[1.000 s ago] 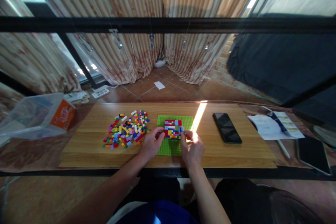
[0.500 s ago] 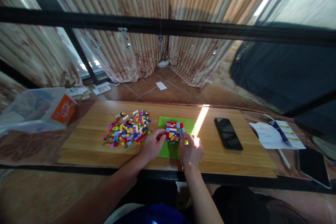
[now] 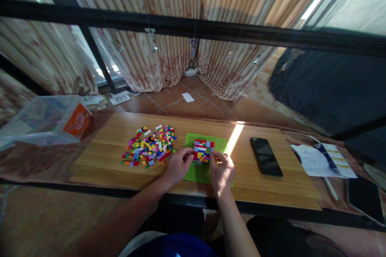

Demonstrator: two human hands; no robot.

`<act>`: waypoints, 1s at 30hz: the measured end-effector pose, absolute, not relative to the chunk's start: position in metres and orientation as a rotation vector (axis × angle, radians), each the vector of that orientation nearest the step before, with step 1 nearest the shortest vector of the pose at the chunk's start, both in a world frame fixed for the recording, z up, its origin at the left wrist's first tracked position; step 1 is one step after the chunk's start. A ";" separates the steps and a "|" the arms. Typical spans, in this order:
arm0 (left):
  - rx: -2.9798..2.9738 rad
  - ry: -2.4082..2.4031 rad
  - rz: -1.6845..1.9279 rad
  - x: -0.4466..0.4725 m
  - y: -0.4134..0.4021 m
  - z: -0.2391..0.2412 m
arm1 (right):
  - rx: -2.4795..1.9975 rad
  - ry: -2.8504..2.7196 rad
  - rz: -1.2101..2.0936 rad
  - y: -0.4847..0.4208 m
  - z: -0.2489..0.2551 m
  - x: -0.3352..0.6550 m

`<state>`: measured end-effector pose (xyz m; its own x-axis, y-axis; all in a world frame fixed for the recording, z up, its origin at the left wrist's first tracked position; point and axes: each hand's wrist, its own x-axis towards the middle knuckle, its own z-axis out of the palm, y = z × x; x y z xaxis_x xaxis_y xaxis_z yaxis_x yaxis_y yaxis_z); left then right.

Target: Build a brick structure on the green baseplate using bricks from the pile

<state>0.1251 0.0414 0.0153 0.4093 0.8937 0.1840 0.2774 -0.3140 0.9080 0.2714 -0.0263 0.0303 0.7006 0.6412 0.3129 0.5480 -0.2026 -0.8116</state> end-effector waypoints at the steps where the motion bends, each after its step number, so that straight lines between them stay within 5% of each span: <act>1: 1.812 1.007 0.910 0.125 0.041 0.015 | -1.834 -0.869 0.185 -0.026 0.030 0.273; 7: 1.820 1.005 0.905 0.125 0.042 0.014 | -1.780 -0.705 0.449 -0.025 0.032 0.284; 30: 1.796 1.001 0.895 0.126 0.041 0.014 | -1.759 -0.662 0.421 -0.024 0.032 0.276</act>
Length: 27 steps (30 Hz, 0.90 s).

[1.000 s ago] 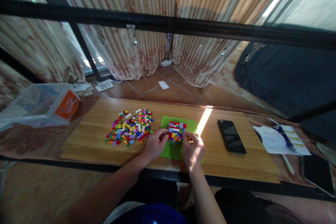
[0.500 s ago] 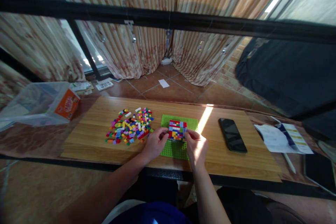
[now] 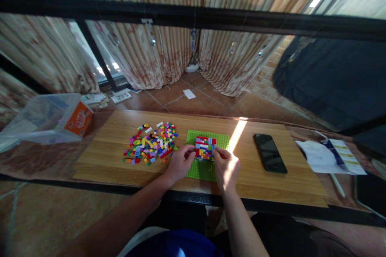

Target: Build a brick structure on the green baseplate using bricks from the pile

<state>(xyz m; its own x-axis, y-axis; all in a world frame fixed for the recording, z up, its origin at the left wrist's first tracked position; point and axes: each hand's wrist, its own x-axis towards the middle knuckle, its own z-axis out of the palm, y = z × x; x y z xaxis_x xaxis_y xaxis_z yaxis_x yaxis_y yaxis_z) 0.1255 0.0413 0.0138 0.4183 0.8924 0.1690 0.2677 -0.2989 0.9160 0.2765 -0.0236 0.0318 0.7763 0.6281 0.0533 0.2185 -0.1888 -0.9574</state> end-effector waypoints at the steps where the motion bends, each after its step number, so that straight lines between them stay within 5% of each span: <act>1: 1.798 1.004 0.896 0.126 0.041 0.013 | -1.754 -0.648 0.416 -0.023 0.031 0.275; 27: 1.742 1.100 0.879 0.083 0.029 0.009 | -1.836 -0.603 0.664 0.000 0.027 0.308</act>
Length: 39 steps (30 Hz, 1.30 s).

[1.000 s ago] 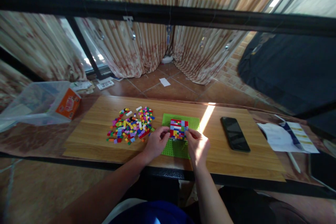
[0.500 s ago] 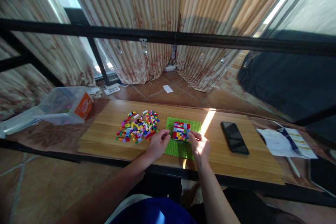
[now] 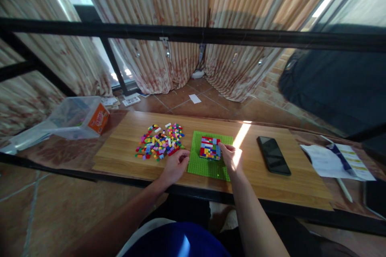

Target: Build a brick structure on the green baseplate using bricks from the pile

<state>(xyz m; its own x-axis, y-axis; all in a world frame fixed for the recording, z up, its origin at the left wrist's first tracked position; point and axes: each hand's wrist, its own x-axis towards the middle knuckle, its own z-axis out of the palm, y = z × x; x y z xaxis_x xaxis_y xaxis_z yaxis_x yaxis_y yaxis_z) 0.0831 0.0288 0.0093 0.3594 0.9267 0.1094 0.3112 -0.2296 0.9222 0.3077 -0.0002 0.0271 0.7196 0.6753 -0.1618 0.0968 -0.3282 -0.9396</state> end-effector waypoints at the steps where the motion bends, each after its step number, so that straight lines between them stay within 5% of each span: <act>1: 1.758 1.111 0.876 0.084 0.028 0.009 | -1.841 -0.601 0.663 0.000 0.026 0.309; 12: 1.900 1.120 0.919 0.084 0.024 0.010 | -1.871 -0.655 0.623 -0.004 0.023 0.311; 21: 1.926 1.117 0.911 0.085 0.025 0.010 | -1.987 -0.928 0.277 -0.009 0.034 0.291; 33: 1.876 1.179 0.929 0.029 0.017 0.021 | -1.839 -0.928 0.546 -0.035 0.023 0.312; 39: 2.039 1.367 0.908 0.004 0.022 0.029 | -1.998 -0.992 0.292 -0.069 0.020 0.335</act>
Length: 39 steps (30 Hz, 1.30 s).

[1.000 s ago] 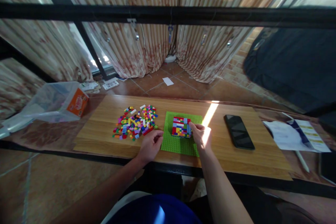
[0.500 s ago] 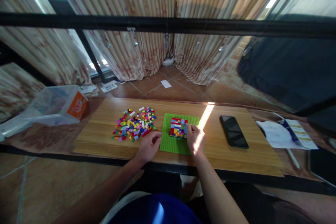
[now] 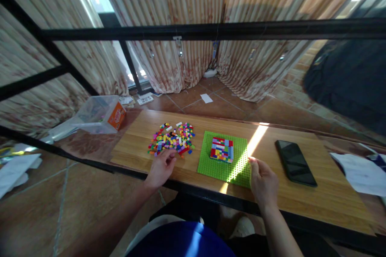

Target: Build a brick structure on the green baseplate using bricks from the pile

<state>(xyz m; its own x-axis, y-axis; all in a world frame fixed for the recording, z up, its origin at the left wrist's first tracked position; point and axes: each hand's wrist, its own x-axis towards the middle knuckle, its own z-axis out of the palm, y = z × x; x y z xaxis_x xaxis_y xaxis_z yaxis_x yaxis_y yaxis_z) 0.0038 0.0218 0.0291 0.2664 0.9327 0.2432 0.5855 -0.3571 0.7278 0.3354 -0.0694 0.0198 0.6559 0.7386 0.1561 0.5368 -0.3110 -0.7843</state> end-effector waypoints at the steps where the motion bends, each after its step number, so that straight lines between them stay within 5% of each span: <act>1: 2.077 1.398 0.883 0.003 0.023 0.030 | -2.065 -1.000 0.231 -0.075 0.017 0.342; 12: 2.355 1.531 0.716 0.028 0.039 0.035 | -2.114 -1.337 -0.261 -0.092 -0.014 0.365; 31: 2.300 1.349 0.851 0.033 0.037 0.026 | -2.101 -1.346 -0.326 -0.095 -0.016 0.364; 39: 2.181 1.792 0.893 -0.032 0.052 0.032 | -2.137 -1.322 -0.318 -0.095 -0.016 0.363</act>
